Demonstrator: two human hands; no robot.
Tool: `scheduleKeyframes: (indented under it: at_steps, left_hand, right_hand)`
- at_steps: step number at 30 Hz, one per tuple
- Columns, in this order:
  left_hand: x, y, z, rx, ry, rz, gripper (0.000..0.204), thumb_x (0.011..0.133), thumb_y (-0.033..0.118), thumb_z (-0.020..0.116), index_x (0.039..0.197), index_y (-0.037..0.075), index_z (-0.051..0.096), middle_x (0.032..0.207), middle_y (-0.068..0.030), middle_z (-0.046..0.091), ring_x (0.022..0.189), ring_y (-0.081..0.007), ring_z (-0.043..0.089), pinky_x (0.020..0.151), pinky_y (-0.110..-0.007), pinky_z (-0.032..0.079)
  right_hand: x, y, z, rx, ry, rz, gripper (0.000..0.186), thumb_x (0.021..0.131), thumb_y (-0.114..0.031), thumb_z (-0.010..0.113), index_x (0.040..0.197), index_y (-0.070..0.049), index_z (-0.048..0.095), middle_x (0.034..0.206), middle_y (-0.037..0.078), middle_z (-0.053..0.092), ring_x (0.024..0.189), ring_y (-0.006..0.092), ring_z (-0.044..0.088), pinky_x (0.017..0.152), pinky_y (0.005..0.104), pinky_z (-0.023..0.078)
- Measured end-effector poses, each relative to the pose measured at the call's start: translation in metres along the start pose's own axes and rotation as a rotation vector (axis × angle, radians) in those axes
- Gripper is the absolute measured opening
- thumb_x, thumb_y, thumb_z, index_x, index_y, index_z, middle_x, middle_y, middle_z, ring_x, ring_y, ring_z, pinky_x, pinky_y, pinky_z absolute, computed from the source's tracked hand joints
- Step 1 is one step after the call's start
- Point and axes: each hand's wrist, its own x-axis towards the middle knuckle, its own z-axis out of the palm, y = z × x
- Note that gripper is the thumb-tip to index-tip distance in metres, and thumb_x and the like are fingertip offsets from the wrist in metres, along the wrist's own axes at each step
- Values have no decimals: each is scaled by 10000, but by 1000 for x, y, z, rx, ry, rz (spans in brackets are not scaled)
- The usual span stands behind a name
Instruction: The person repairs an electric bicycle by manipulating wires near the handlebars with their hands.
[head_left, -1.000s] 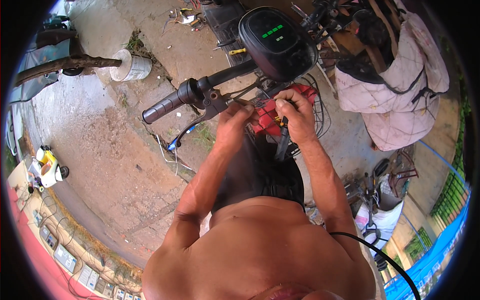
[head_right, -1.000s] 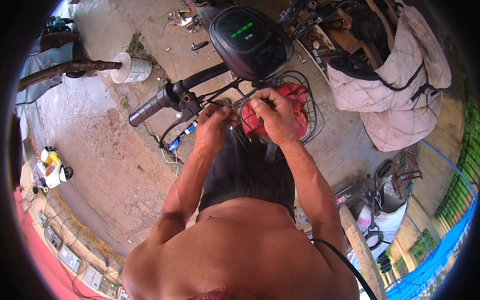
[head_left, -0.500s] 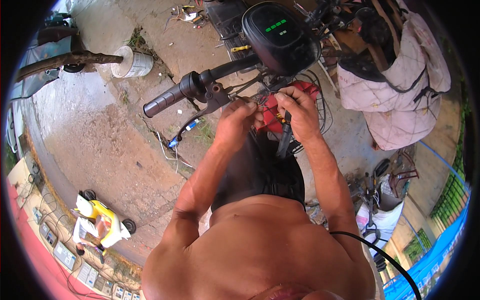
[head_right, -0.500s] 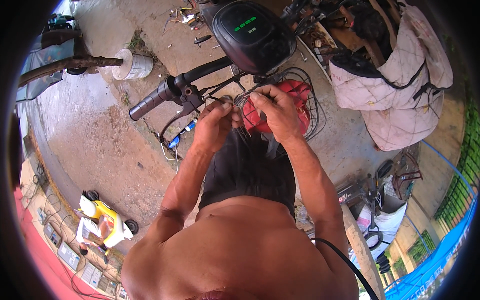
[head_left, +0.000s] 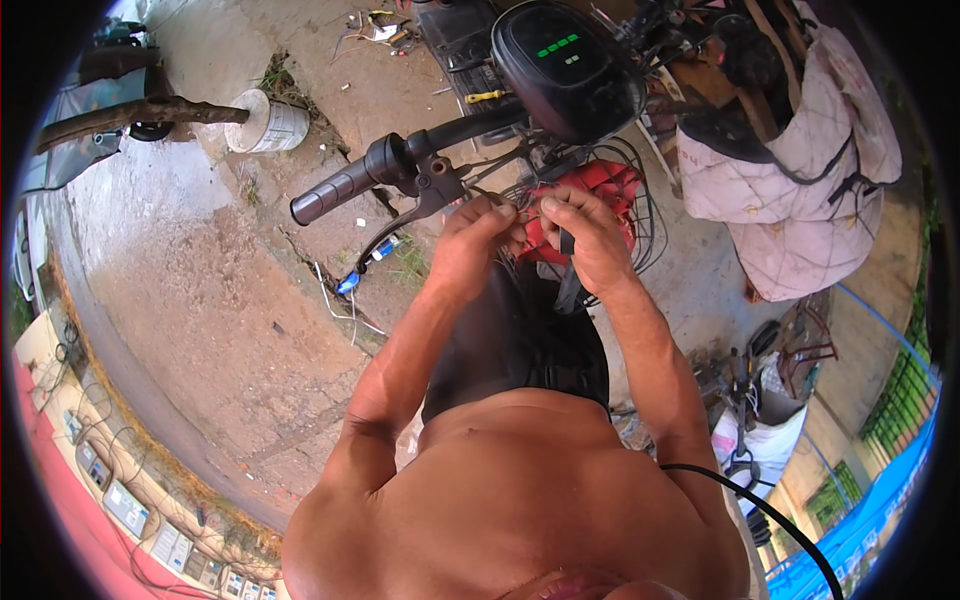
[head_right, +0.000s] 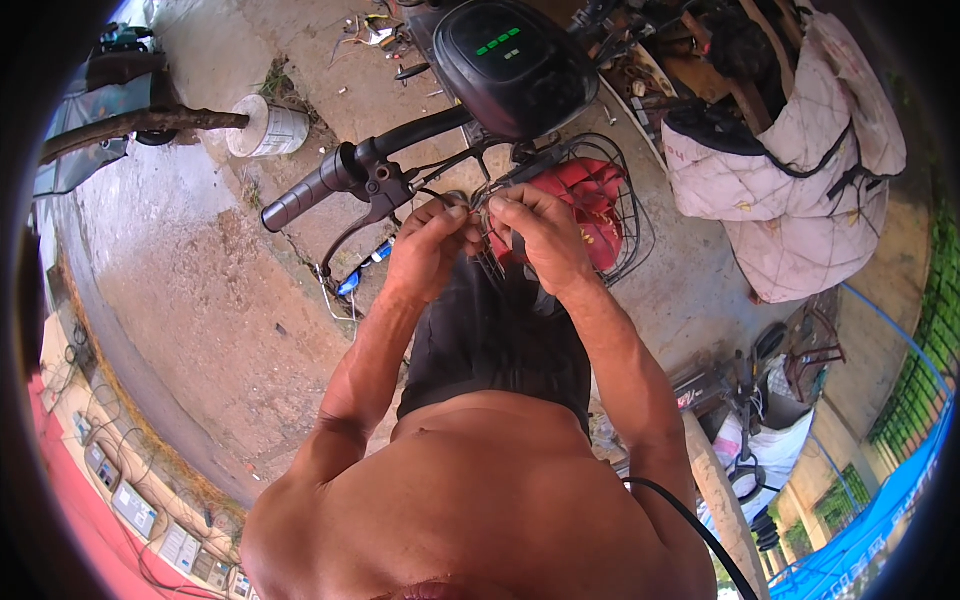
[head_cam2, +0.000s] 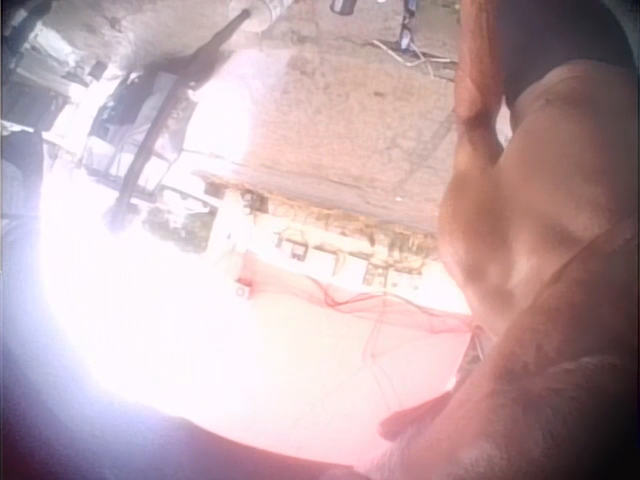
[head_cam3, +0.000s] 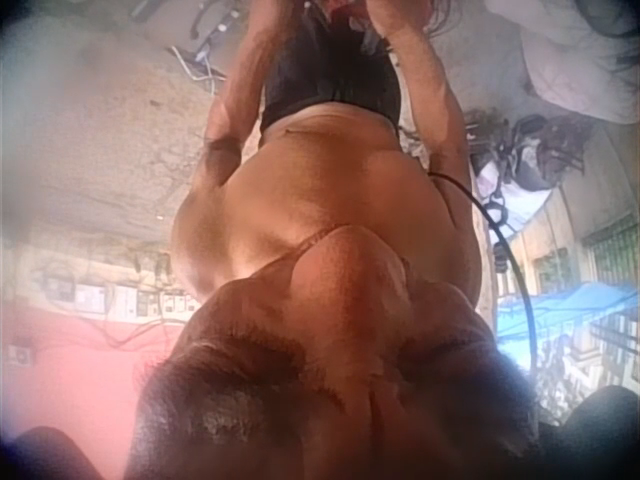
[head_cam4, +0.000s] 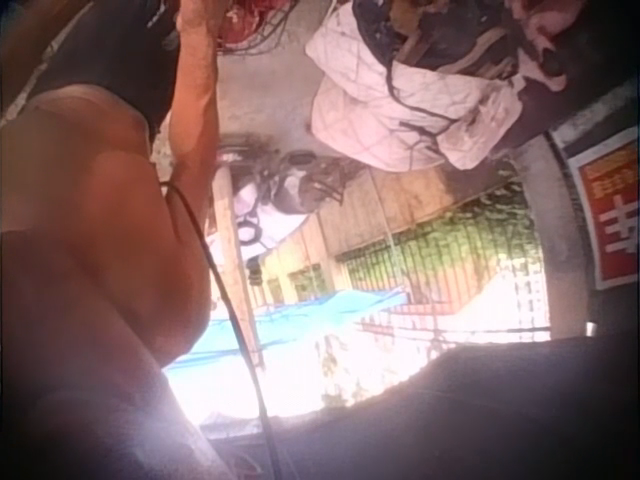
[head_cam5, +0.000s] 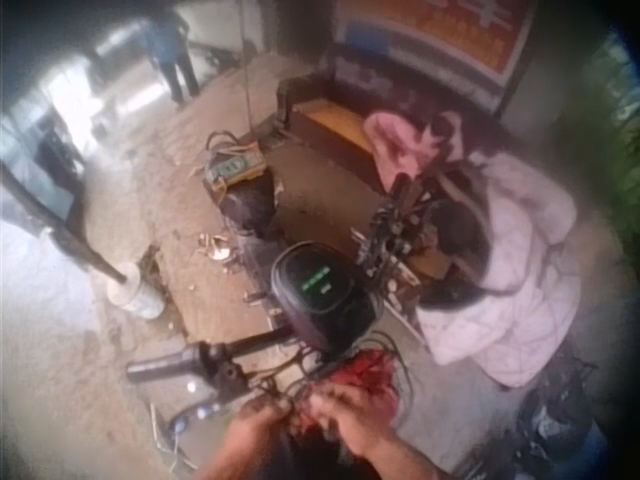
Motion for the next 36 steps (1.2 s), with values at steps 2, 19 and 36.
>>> scheduleKeyframes:
  at_steps: [2, 19, 36]
  left_hand:
    - [1, -2, -2, 66, -14, 44, 145, 983, 152, 582, 985, 16, 633, 867, -94, 672, 767, -193, 637, 702, -326, 507]
    - [2, -14, -9, 97, 7, 104, 182, 989, 190, 586, 1017, 17, 637, 900, -89, 689, 787, -176, 641, 730, -315, 510]
    - [4, -8, -7, 96, 3, 90, 180, 983, 175, 601, 992, 1, 646, 851, -107, 686, 762, -198, 632, 732, -329, 512]
  right_hand:
    - [2, 1, 2, 5, 5, -8, 124, 956, -151, 668, 928, -31, 684, 796, -51, 604, 723, 30, 499, 659, 211, 408]
    - [8, 10, 1, -5, 21, -67, 138, 958, -163, 664, 991, -31, 683, 833, -48, 615, 735, 27, 509, 683, 199, 417]
    - [17, 8, -3, 97, -42, 4, 100, 948, -142, 630, 926, -46, 651, 791, -15, 612, 700, 62, 526, 667, 217, 430]
